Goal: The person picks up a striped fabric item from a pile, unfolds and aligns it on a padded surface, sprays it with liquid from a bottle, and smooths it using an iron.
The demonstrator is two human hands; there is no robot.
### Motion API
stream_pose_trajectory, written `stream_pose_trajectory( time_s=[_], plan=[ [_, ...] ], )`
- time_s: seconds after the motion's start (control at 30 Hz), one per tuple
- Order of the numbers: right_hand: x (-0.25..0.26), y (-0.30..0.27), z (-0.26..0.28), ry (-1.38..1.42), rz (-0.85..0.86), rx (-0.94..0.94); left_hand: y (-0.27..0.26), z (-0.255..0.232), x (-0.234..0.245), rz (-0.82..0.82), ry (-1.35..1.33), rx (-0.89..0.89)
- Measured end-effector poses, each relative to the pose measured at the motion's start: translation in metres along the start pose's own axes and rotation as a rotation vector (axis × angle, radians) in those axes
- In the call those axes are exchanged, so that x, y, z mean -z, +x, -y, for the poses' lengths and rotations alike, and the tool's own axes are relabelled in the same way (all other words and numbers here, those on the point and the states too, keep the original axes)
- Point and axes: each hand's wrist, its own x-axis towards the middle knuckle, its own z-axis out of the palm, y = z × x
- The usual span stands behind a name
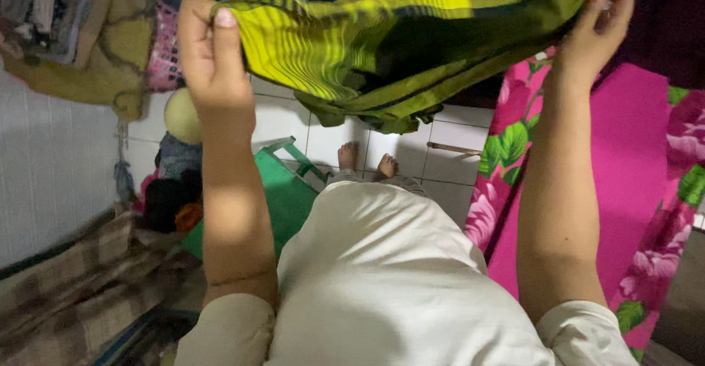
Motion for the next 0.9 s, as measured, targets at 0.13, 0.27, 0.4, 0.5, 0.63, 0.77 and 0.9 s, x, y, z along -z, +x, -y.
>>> stream_pose_trajectory(
  time_s=[0.13,0.27,0.4,0.5,0.63,0.77,0.9],
  plan=[
    [-0.075,-0.037,0.078,-0.12,0.332,-0.138,0.001,-0.003,-0.039,0.218,0.289,-0.115],
    [-0.118,-0.076,0.155,-0.052,0.923,-0.043,-0.012,0.026,-0.11,0.482,0.441,-0.167],
    [-0.12,-0.073,0.193,-0.22,0.886,0.284,-0.014,0.05,-0.119,0.618,0.628,0.093],
    [-0.105,-0.076,0.165,-0.527,0.668,0.328,-0.01,0.043,-0.119,0.543,0.563,0.045],
    [-0.073,-0.087,0.057,-0.901,0.371,0.09,-0.01,0.023,-0.116,0.407,0.374,0.065],
    [-0.017,-0.104,-0.071,-0.947,0.21,-0.164,-0.008,0.01,-0.09,0.283,0.086,0.17],
    [0.056,-0.124,-0.159,-0.992,0.169,-0.262,0.005,0.011,-0.038,-0.126,0.294,0.177]
  ],
)
